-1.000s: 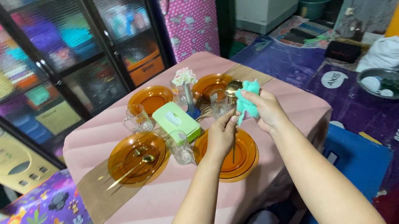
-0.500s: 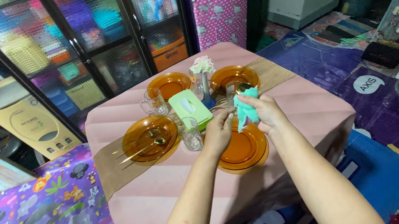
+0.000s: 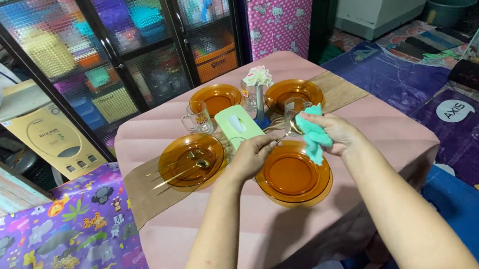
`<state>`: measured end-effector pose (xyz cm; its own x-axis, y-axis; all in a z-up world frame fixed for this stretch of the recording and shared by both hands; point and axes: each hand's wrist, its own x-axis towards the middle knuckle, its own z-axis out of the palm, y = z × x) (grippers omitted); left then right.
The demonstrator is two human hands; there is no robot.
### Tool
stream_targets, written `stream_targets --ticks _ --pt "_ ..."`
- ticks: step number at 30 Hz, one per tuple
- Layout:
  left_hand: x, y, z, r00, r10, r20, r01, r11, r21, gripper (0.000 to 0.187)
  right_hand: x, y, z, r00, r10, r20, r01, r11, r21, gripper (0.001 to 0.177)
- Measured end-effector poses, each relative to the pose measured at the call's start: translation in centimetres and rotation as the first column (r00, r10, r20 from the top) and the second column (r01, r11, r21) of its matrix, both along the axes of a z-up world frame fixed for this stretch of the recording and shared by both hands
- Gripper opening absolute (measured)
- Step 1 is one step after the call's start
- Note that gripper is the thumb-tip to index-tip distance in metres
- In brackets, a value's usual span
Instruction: The person wipes forks, spoons, and chopsticks with a cloth and places them on plates at a dining table. The person also retrieves additional utensils from a dish rack and continues wiping and arranging them on the table.
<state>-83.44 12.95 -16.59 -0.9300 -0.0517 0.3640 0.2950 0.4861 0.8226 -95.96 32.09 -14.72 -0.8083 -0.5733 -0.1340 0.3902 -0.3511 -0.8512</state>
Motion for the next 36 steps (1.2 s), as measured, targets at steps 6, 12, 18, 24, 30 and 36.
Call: stream_targets --ticks 6,12,18,24,30,36 --pt "1.3 -1.5 1.1 0.982 -0.033 0.185 0.05 0.995 -0.089 0.027 -3.0 0.0 -0.5 0.927 0.214 -0.308 -0.122 0.949 0.291 0.041" --pt "2.2 -0.5 3.1 0.966 -0.019 0.259 0.085 0.966 -0.246 0.025 5.6 -0.6 7.2 0.624 0.527 -0.577 0.221 0.59 0.777 0.034" --pt "2.0 -0.1 1.7 0.987 0.062 0.15 -0.017 0.958 -0.286 0.024 -0.7 -2.6 0.2 0.579 0.293 -0.761 0.422 0.69 0.587 0.054" --pt "-0.8 0.7 -3.2 0.99 0.142 -0.018 -0.142 0.957 -0.254 0.022 -3.4 -3.6 -2.1 0.784 -0.18 -0.594 0.495 0.759 0.422 0.051" --pt "-1.8 3.5 -4.9 0.968 0.202 -0.15 -0.209 0.978 -0.03 0.023 3.6 -5.1 2.7 0.787 -0.599 -0.146 0.607 0.794 0.019 0.049" --pt "-0.7 3.9 -2.1 0.947 0.259 -0.188 -0.26 0.965 0.024 0.023 -1.1 -5.0 -0.7 0.73 -0.465 -0.501 0.595 0.793 0.132 0.041"
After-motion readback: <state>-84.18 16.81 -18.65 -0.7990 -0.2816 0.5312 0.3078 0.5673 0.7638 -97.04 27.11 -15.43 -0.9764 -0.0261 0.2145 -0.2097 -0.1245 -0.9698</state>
